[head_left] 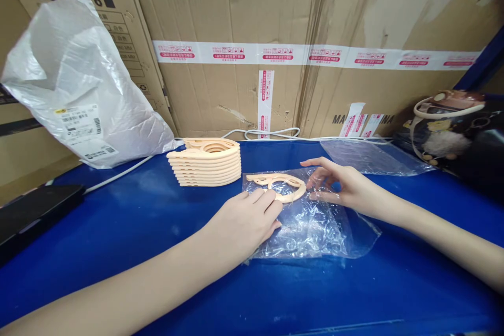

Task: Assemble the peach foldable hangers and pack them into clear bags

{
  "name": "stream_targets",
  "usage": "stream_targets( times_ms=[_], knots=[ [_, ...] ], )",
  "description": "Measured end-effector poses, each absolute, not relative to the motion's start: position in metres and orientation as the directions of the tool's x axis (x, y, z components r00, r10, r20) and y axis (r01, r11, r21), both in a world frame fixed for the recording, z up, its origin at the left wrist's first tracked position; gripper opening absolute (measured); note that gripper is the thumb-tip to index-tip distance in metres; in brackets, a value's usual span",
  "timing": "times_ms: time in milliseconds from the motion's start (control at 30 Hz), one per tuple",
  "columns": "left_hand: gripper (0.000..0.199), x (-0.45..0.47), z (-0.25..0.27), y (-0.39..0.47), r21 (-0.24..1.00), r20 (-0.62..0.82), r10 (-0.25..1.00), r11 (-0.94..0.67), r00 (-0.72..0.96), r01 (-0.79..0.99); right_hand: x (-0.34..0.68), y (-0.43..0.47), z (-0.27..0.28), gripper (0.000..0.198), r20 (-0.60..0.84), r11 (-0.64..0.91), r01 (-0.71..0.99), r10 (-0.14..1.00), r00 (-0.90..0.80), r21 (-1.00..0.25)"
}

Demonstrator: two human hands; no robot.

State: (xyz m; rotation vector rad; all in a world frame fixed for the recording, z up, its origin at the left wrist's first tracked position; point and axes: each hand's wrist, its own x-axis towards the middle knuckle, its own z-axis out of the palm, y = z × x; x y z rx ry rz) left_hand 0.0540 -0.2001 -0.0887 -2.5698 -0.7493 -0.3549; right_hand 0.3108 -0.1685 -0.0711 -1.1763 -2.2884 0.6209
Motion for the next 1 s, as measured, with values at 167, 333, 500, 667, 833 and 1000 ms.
stream_targets(
  times_ms=[167,333,500,667,833,1000],
  knots=[
    [0.019,0.052,-0.087,-0.199,-0.359,0.354,0.442,-0.749,0.824,0.556,0.315,-0.168,-0.068,0.062,0.181,0.534,0.621,0.822,-0.540,-0.573],
    [0.018,0.049,-0.081,-0.198,-0.386,0.288,0.454,-0.751,0.843,0.536,0.329,-0.179,-0.051,0.087,0.044,0.573,0.646,0.764,-0.644,-0.504],
    [0.020,0.031,-0.046,-0.189,-0.202,0.306,0.504,-0.795,0.808,0.572,0.335,-0.189,-0.042,0.107,-0.047,0.604,0.654,0.717,-0.695,-0.455],
    [0.040,-0.018,-0.009,-0.156,0.038,0.449,0.625,-0.727,0.638,0.685,0.333,-0.191,-0.048,0.106,-0.002,0.646,0.629,0.697,-0.717,-0.433],
    [0.063,-0.064,-0.006,-0.122,0.195,0.283,0.792,-0.600,0.541,0.776,0.334,-0.193,-0.048,0.107,-0.058,0.618,0.661,0.710,-0.702,-0.425],
    [0.065,-0.078,-0.005,-0.114,0.346,0.069,0.887,-0.450,0.456,0.823,0.335,-0.196,-0.042,0.092,-0.100,0.574,0.694,0.735,-0.670,-0.434]
  ],
)
